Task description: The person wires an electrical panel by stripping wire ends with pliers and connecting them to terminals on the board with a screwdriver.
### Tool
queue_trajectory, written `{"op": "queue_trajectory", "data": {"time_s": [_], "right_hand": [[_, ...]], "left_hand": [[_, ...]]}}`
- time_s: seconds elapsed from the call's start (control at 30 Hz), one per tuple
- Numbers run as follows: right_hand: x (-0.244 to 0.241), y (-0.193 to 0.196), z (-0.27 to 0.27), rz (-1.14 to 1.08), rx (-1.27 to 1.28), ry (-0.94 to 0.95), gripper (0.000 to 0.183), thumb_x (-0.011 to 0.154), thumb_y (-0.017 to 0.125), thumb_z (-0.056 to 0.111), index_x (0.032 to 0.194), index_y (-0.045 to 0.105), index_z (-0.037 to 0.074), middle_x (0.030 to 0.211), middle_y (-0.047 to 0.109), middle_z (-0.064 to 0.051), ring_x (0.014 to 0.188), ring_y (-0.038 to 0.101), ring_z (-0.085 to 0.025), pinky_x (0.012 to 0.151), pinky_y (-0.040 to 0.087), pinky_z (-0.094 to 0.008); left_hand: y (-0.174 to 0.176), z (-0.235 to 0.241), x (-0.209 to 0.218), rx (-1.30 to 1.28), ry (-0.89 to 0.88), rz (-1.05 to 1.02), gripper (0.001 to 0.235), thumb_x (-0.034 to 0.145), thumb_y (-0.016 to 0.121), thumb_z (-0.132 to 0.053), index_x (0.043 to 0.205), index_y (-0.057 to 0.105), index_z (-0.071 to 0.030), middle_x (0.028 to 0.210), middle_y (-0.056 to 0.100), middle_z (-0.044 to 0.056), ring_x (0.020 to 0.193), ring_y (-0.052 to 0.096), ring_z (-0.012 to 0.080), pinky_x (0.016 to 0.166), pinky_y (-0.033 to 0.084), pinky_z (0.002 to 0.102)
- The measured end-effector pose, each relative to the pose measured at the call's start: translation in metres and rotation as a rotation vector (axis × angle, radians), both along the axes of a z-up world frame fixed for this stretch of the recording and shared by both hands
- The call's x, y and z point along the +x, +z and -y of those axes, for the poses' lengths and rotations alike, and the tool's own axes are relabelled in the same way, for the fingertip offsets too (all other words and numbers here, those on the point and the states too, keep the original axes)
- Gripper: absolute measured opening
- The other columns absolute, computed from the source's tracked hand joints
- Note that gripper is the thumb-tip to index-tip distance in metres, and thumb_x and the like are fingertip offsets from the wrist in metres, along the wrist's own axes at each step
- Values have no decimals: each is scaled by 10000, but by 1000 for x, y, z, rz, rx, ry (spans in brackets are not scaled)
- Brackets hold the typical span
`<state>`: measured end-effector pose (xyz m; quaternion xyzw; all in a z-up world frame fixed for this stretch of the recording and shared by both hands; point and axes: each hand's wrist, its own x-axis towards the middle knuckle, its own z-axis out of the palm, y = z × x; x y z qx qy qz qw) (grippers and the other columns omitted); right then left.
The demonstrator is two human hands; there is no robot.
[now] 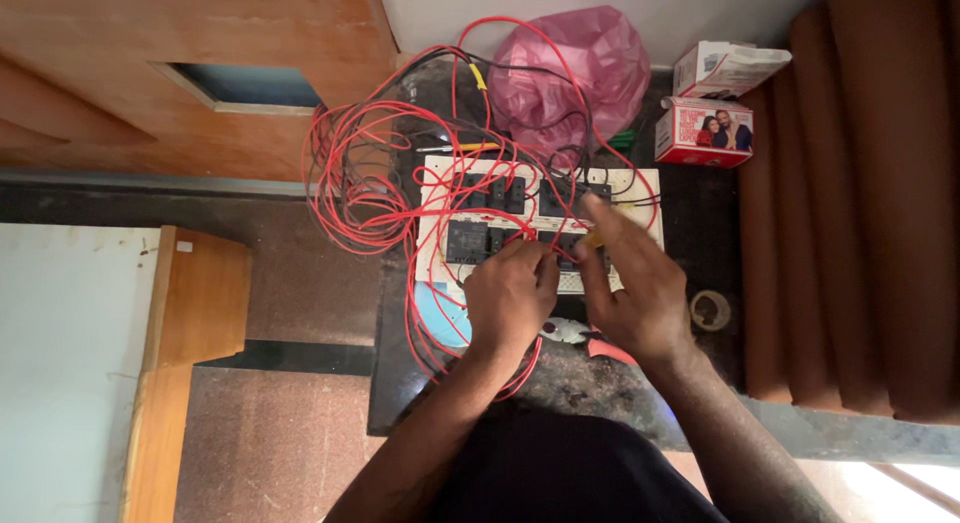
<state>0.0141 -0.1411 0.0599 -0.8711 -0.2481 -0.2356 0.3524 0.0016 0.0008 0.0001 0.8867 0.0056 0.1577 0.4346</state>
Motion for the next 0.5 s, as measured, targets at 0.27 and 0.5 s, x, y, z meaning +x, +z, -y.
{"op": "queue_trajectory", "data": {"time_s": [0.27, 0.5], "right_hand": [[2, -15, 1, -79, -142, -241, 458, 871, 825, 142, 1306, 696, 76, 989, 716, -180, 852, 722, -316, 743, 575, -387], [3, -13, 6, -24, 24, -101, 389, 994, 777, 52, 1359, 644, 67, 1109, 735, -127, 987, 748, -269, 839, 596, -357]], "left_hand": [[-2, 0, 0, 48, -6, -15, 119, 886, 716, -146, 804, 688, -65, 787, 703, 106, 679, 687, 347, 579, 513, 471], [-3, 1, 0, 17, -6, 37, 73, 869, 712, -135, 836, 700, -71, 779, 695, 102, 670, 684, 343, 576, 516, 462]]}}
